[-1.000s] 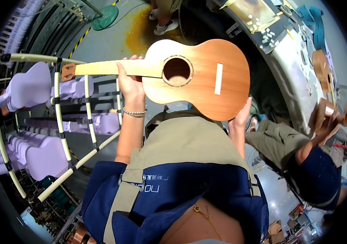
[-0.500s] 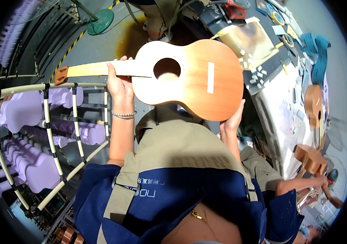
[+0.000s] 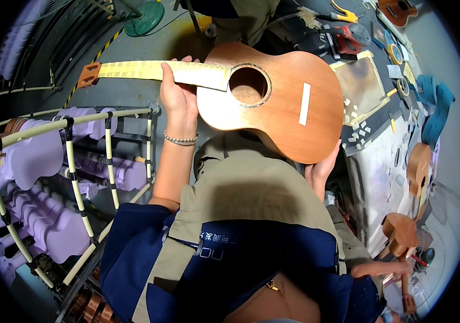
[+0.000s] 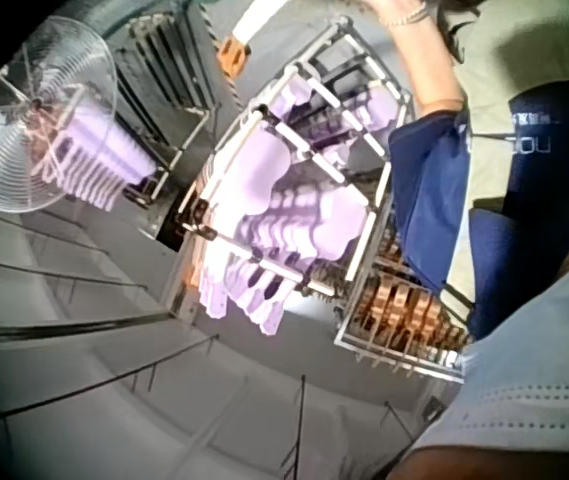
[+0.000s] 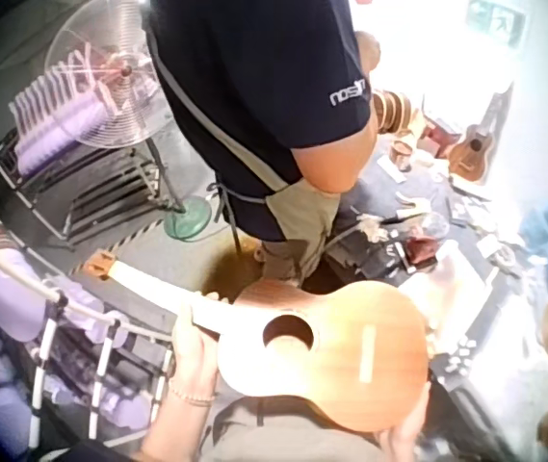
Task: The person sands the body and neck of an acoustic guitar using sandpaper, then uses a utility knife to remove masking tape from the fretboard. The person places the guitar on a rack and repeats the sanding process on a second guitar.
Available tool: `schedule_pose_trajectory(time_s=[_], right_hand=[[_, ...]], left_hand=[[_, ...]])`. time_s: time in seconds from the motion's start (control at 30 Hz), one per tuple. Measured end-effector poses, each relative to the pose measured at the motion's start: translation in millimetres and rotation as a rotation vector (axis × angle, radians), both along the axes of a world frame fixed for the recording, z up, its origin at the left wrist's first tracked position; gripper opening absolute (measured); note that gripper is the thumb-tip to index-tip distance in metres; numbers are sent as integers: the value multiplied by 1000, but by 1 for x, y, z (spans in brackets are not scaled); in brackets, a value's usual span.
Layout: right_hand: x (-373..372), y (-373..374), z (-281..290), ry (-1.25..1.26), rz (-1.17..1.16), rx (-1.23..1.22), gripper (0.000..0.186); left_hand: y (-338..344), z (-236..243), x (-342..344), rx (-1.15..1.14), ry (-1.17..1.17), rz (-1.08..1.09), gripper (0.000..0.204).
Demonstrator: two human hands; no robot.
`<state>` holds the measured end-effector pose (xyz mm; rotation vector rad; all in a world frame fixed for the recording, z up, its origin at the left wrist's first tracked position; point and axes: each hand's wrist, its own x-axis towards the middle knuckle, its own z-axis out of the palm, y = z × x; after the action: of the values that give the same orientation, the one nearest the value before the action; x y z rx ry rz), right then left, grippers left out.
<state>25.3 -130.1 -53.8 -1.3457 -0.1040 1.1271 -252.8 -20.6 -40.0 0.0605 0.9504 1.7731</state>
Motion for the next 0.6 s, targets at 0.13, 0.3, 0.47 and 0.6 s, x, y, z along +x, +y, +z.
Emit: schedule_pose_trajectory(time_s=[0.13,0.3,0.47,0.6], right_hand=[[4,11,-8,-3,76,39,46],[21,25,-19,-36,147,93,45],[31,41,-10,-74,224,91,46],[36,47,-10,-38,243,35,46]], left_hand=[[-2,-6,-5,29,-8,43,43],[-8,0,2,86,4,121,43],[-11,0,11,76,27,144,41],[-11,3,16,46,40,169,40]])
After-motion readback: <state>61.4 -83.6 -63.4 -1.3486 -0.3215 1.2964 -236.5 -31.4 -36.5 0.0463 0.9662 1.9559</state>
